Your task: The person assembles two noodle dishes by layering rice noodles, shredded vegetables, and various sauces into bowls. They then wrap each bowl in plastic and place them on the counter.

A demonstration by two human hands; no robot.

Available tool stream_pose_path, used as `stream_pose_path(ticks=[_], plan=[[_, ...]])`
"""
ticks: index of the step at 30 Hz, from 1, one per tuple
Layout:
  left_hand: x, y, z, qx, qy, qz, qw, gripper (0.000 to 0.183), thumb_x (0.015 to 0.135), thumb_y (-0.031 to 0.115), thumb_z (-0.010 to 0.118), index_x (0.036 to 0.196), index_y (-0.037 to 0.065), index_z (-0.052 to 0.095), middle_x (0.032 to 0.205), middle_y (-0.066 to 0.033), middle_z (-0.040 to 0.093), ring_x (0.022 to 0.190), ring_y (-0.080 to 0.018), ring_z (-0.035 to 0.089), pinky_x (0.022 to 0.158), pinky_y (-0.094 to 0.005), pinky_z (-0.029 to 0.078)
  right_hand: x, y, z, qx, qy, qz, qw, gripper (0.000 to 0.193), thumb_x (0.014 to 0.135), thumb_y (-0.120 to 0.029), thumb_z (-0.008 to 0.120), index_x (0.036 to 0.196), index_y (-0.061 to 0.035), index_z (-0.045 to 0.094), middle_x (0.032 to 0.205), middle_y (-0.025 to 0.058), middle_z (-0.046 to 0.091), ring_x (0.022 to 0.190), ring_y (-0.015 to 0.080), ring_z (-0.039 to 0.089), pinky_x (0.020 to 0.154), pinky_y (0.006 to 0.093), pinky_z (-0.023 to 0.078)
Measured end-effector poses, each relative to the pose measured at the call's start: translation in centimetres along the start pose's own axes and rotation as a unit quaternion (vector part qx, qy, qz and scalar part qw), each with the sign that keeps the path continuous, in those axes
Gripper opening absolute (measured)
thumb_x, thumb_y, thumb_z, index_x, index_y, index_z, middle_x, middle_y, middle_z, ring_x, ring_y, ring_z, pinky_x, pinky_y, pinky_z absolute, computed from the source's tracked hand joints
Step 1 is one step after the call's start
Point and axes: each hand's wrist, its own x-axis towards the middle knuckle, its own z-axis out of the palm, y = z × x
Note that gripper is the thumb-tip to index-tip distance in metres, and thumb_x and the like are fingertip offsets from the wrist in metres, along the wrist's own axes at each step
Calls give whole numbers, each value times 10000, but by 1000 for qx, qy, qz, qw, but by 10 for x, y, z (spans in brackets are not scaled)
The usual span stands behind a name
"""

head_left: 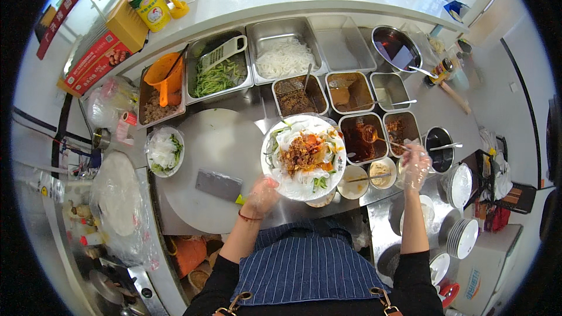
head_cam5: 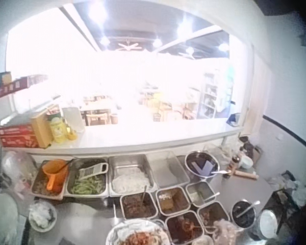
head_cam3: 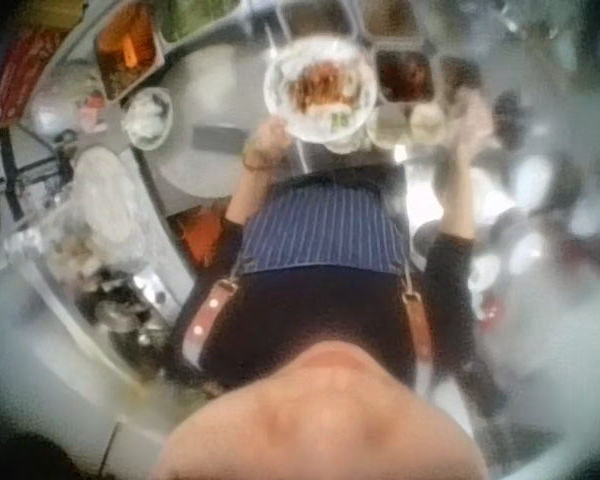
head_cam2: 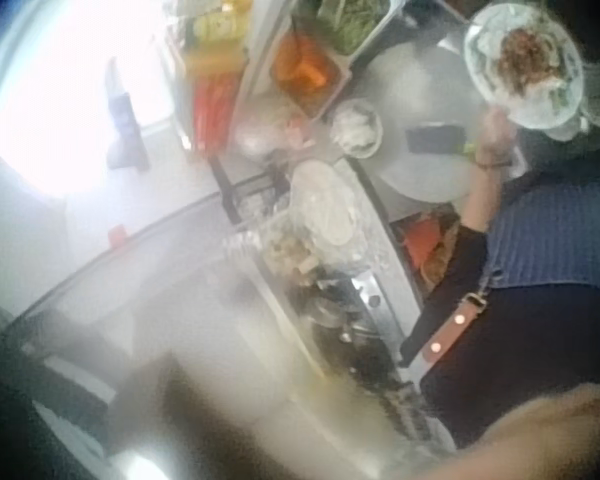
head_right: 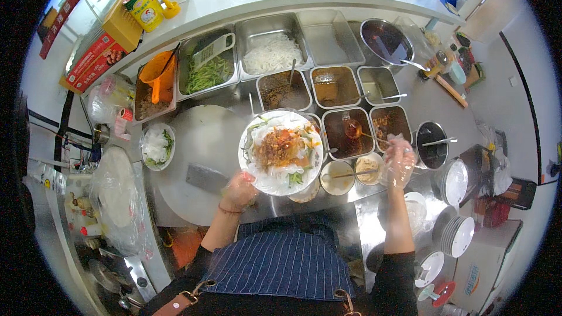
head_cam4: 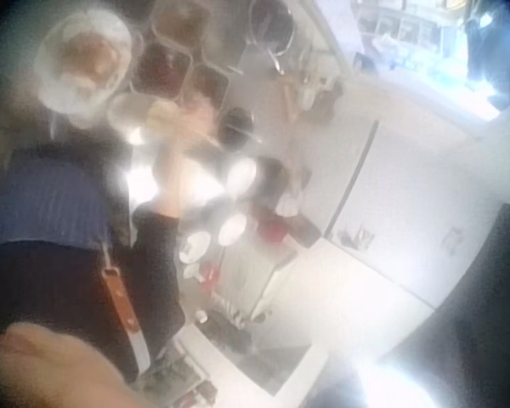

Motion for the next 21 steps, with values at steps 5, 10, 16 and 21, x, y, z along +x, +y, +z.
stream_pose_path(ticks=[5, 10, 16, 21], plan=[[-14, 22, 31, 51, 43, 22, 998, 535, 861, 98, 497, 1354, -82, 393, 1344, -196, 500, 1242, -320, 499, 1060, -432, 407, 9, 67, 7, -212, -78, 20, 974, 227, 961, -255, 580, 1019, -45, 644, 728, 54, 620, 639, 158, 579, 587, 303, 463], [-39, 50, 55, 82, 36, 71, 993, 520, 870, 72, 464, 1356, -96, 389, 1376, -217, 471, 1243, -320, 505, 1057, -419, 418, -3, -3, 34, -494, 38, -322, 806, 363, 877, -223, 663, 1151, 0, 583, 1105, 194, 590, 959, 353, 589, 834, 430, 469], [-75, 80, 21, 109, 77, 61, 989, 490, 907, 131, 520, 1342, -73, 424, 1303, -197, 546, 1177, -289, 560, 1016, -398, 459, -76, -36, 193, 304, -453, 347, 763, 560, 964, -490, 487, 1282, -33, 551, 1276, 139, 594, 1202, 270, 545, 1011, 461, 439], [-107, 108, 14, 206, 86, 85, 971, 534, 834, 122, 587, 1328, -40, 463, 1302, -159, 562, 1141, -279, 590, 990, -406, 485, -114, -20, 266, 284, -517, 464, 660, 441, 959, -313, 557, 1296, -29, 537, 1279, 140, 598, 1140, 252, 600, 967, 421, 497]])
